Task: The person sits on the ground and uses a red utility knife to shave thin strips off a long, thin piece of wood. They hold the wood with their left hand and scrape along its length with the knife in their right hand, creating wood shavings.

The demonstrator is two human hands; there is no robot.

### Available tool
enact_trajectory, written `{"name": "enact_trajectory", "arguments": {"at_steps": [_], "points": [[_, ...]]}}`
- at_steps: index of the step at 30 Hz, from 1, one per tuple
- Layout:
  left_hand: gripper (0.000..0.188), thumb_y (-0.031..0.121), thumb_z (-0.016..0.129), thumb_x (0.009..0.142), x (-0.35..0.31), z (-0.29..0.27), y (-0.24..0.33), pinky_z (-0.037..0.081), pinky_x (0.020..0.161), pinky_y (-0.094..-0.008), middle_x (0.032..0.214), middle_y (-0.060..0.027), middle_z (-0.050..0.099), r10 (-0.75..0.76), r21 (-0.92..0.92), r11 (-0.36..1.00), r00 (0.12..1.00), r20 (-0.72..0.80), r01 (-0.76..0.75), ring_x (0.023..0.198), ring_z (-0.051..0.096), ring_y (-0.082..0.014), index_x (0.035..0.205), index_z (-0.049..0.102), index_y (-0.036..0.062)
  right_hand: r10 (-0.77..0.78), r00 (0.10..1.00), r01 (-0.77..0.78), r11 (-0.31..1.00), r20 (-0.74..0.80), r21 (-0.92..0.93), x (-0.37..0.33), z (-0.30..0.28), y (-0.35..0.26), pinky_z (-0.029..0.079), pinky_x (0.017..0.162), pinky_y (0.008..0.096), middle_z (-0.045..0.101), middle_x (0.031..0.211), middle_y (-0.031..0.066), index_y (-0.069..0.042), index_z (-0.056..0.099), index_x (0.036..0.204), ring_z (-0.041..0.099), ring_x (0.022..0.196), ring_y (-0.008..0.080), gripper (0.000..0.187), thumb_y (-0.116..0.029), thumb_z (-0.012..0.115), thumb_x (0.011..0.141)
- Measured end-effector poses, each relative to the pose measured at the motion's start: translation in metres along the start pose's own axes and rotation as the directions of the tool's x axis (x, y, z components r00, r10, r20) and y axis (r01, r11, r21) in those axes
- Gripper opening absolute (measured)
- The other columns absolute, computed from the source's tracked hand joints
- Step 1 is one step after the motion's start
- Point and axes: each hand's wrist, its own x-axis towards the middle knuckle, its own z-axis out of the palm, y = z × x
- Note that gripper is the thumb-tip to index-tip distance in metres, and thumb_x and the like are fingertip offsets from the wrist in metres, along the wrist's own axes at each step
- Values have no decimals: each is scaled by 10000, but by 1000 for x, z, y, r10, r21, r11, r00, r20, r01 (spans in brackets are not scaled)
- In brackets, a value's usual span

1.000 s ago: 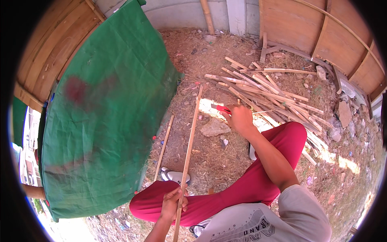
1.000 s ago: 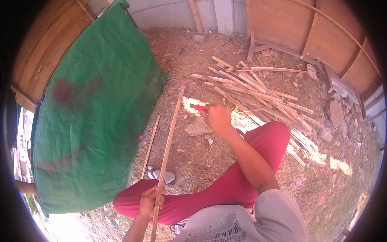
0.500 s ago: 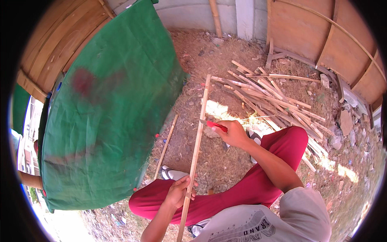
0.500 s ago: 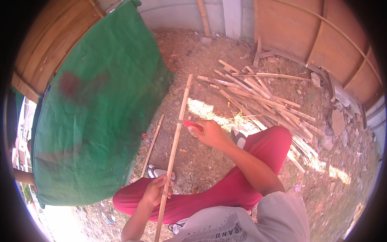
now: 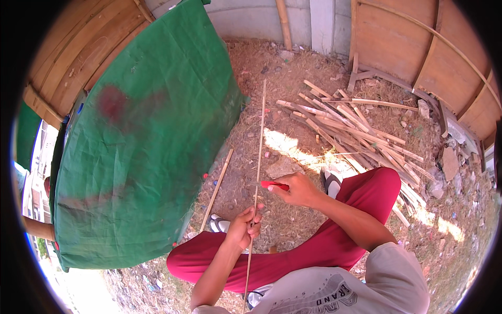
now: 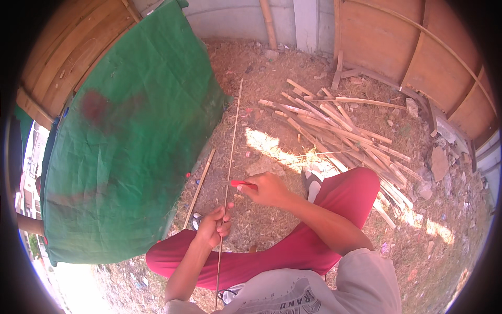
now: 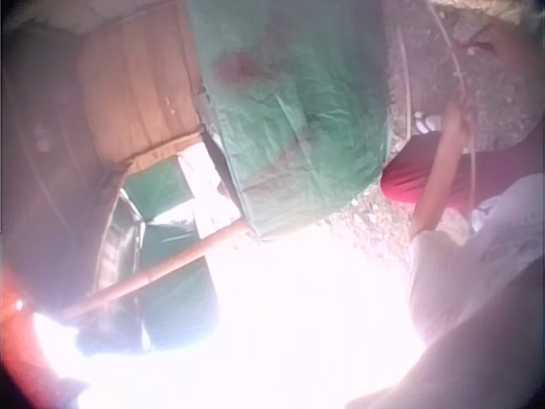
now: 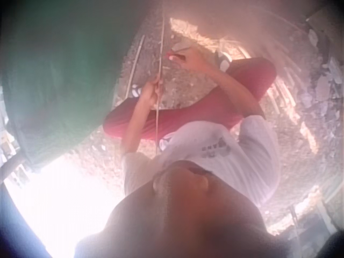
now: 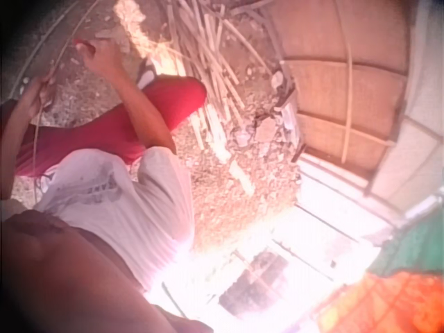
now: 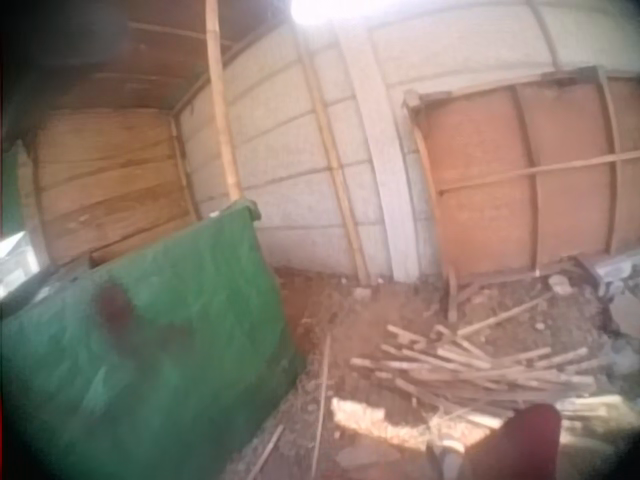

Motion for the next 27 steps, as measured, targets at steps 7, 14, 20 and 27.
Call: {"name": "enact_trajectory", "arguments": {"at_steps": [7, 14, 20, 27], "points": [[272, 199, 421, 1100, 4, 3, 0, 280, 384, -228, 734, 5, 481, 44, 23, 999, 999, -14, -44, 445, 346, -60, 1272, 553, 33, -33, 999, 31, 995, -24, -92, 2, -3, -3, 518, 549, 408, 709, 716, 141, -82, 797, 989, 674, 592, 299, 344, -404, 701, 920], [268, 174, 403, 1106, -10, -5, -5, 266, 365, -215, 718, -15, 471, 21, 10, 1000, 1000, -14, -21, 436, 334, -54, 1253, 549, 4, -43, 996, 28, 982, -77, -186, 7, 1, 10, 529, 539, 399, 738, 768, 99, -103, 804, 977, 684, 604, 286, 364, -445, 706, 902], [265, 174, 411, 1105, -14, -13, -9, 270, 360, -210, 712, -18, 473, 13, -53, 998, 1000, -18, -14, 429, 328, -47, 1244, 551, -3, -19, 998, 6, 978, -57, -206, 8, 8, 8, 528, 532, 425, 713, 702, 106, -162, 812, 1002, 682, 595, 307, 326, -446, 685, 903], [254, 135, 423, 1086, -46, -15, -22, 281, 347, -198, 712, -23, 474, -66, -22, 998, 995, -70, 64, 430, 344, -44, 1229, 549, -32, 171, 977, -200, 937, -124, -286, 24, -9, 28, 543, 558, 432, 715, 706, 124, -156, 812, 1005, 687, 611, 319, 346, -460, 691, 894]]}}
